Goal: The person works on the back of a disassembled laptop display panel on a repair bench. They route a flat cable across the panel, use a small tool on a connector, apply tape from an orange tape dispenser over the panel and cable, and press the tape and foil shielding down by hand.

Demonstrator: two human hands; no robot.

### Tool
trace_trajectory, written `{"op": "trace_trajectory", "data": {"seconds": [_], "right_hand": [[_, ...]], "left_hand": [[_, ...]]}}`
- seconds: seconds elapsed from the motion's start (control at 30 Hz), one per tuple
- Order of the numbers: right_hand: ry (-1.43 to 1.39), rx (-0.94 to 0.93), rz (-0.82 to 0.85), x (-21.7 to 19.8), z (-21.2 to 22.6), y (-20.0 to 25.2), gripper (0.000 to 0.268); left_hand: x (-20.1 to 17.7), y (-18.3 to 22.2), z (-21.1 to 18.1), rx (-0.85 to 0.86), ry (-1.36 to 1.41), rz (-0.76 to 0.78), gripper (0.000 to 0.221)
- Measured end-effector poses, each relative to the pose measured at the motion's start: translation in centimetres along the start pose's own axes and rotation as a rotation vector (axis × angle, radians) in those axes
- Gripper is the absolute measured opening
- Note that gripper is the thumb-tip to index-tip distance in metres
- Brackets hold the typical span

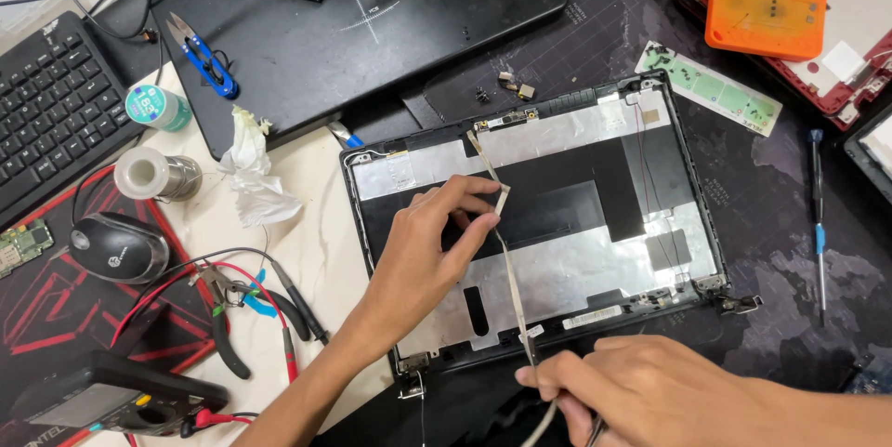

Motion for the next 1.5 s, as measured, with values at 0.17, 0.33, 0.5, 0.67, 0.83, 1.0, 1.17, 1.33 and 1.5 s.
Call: {"op": "trace_trajectory", "data": {"seconds": [0.17, 0.33, 0.5, 0.67, 0.83, 1.0, 1.17, 1.33, 1.5], "right_hand": [[-0.311, 0.180, 0.017, 1.0, -1.1, -0.4, 0.018], [-0.849, 0.180, -0.126, 2.5, -2.3, -0.9, 0.018], [-0.943, 0.358, -0.154, 2.8, -3.8, -0.9, 0.021], [-0.783, 0.355, -0.207, 2.1, -4.7, -0.2, 0.021], [-0.480, 0.500, -0.141, 0.3, -4.6, 0.8, 0.032], [-0.146, 0.586, 0.158, -1.6, -5.2, 2.9, 0.064], [0.221, 0.792, 0.460, -5.0, -3.7, 3.1, 0.091], [0.402, 0.914, 0.270, -7.4, -7.3, 6.0, 0.072], [0.548, 0.975, 0.038, -11.9, -6.7, 3.7, 0.039]], "left_hand": [[0.7, -0.3, 0.4, -0.221, 0.128, 0.121, 0.029], [0.7, 0.1, -0.3, -0.008, -0.197, 0.059, 0.028], [1.4, 0.6, -0.1, 0.067, -0.419, 0.056, 0.029], [1.2, 0.7, 0.0, 0.089, -0.490, 0.090, 0.031], [1.2, 0.9, -0.2, 0.145, -0.531, 0.098, 0.032], [1.0, 0.8, -0.2, 0.131, -0.557, 0.156, 0.044], [0.8, 0.8, -0.4, 0.155, -0.616, 0.186, 0.059], [0.9, 0.9, 0.4, 0.139, -0.636, 0.180, 0.053], [0.7, 0.9, 0.2, 0.259, -0.744, 0.073, 0.045]]}}
Point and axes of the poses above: each hand's wrist, its own y-axis away from the middle knuckle, its own x-axis out of the palm, z = x × y, the point moved 6 cm from there along -y, towards the middle knuckle, and after that the axes turned 5 degrees about z, right-handed, at the moved point
